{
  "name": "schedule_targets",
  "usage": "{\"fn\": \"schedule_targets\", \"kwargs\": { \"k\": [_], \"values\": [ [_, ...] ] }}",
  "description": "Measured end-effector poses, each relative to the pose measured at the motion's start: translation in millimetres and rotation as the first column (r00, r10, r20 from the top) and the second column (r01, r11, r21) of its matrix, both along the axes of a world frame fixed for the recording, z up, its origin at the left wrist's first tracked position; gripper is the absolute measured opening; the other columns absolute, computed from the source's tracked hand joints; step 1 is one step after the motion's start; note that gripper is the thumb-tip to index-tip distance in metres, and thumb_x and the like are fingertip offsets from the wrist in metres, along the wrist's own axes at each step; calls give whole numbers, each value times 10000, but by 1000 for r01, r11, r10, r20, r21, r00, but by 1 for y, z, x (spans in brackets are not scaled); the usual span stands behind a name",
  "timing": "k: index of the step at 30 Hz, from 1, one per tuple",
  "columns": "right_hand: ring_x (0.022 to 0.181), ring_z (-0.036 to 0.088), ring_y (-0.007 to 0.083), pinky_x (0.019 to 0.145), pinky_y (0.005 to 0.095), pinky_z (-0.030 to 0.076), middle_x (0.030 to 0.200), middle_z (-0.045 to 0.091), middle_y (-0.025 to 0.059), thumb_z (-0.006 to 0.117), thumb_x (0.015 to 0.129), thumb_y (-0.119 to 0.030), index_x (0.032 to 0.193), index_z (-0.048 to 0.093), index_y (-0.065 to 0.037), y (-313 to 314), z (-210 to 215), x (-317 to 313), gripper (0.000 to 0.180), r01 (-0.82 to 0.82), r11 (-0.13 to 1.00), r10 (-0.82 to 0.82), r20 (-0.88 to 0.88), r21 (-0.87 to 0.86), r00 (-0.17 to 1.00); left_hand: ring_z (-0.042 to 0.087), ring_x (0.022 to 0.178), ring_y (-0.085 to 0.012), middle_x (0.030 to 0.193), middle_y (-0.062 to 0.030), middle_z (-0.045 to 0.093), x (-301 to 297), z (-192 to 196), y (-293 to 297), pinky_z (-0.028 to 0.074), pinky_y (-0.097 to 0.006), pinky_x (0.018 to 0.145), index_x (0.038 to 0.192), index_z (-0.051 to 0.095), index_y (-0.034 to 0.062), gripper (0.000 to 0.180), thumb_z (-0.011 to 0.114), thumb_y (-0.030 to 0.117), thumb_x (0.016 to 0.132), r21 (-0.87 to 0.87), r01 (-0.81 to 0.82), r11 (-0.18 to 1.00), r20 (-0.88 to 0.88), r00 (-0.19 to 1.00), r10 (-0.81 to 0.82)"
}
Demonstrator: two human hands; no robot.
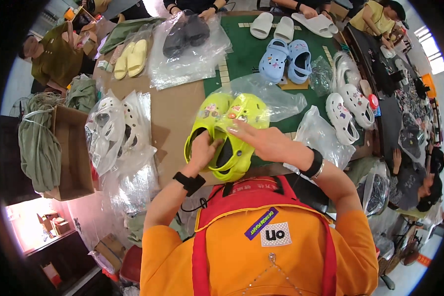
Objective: The recorder is placing pairs of decorated clogs/sandals into clear plastic bags at a production table.
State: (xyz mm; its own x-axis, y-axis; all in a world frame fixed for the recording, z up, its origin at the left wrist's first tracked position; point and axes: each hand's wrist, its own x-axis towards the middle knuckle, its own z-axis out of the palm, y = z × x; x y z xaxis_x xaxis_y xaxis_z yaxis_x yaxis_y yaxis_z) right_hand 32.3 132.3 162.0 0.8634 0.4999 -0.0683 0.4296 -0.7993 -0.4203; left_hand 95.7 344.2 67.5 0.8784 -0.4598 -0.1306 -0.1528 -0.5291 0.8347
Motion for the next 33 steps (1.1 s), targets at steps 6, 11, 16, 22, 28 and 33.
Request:
{"fn": "schedule_targets", "kwargs": {
  "k": [6, 11, 16, 22, 28, 33],
  "values": [
    [637, 568, 229, 470, 327, 446, 1347, 328, 16, 531, 645, 28, 1295, 327, -201, 26, -22, 14, 719, -250, 967, 253, 64, -51, 965, 565, 733, -357, 783, -183, 596, -11, -46, -6, 440, -418, 600, 847, 575, 33, 218, 566, 221, 736, 93, 66, 993, 223, 971, -85],
    [694, 578, 240, 521, 332, 466, 1351, 331, 20, 493, 689, 5, 1275, 345, -226, 7, -14, -2, 647, -412, 911, 408, 146, 3, 902, 561, 761, -370, 800, -202, 588, -8, -26, -8, 444, -396, 637, 912, 543, -4, 281, 572, 220, 744, -124, 41, 991, 54, 998, -34],
    [855, 576, 273, 592, 338, 479, 1353, 329, 67, 470, 664, 33, 1270, 348, -163, -3, -39, -22, 649, -231, 949, 225, 49, 215, 973, 566, 727, -304, 800, -172, 597, -6, -29, 2, 447, -348, 641, 882, 535, -16, 249, 613, 153, 718, -37, -385, 922, -127, 917, 377],
    [736, 576, 295, 602, 362, 477, 1307, 385, 104, 505, 671, 3, 1288, 327, -132, 19, -38, -4, 656, -124, 962, 110, 71, 242, 991, 532, 694, -408, 712, -215, 543, -16, -21, -7, 427, -447, 598, 803, 505, 2, 239, 598, 198, 703, 207, -244, 947, 220, 955, 198],
    [619, 525, 209, 543, 295, 436, 1265, 434, 31, 532, 719, -98, 1314, 311, -166, 42, -45, -10, 638, -483, 869, 468, 141, 102, 872, 534, 691, -396, 711, -212, 542, -22, -40, 0, 416, -437, 576, 813, 496, 1, 220, 579, 185, 724, 177, -251, 952, 225, 951, 210],
    [638, 521, 178, 561, 282, 430, 1228, 471, 4, 472, 806, -142, 1314, 316, -193, 47, -49, -39, 533, -599, 784, 575, 173, 162, 800, 535, 655, -370, 698, -199, 541, -30, -78, 14, 417, -430, 563, 780, 497, -5, 158, 555, 136, 740, -173, -393, 903, -5, 917, 398]
  ]
}}
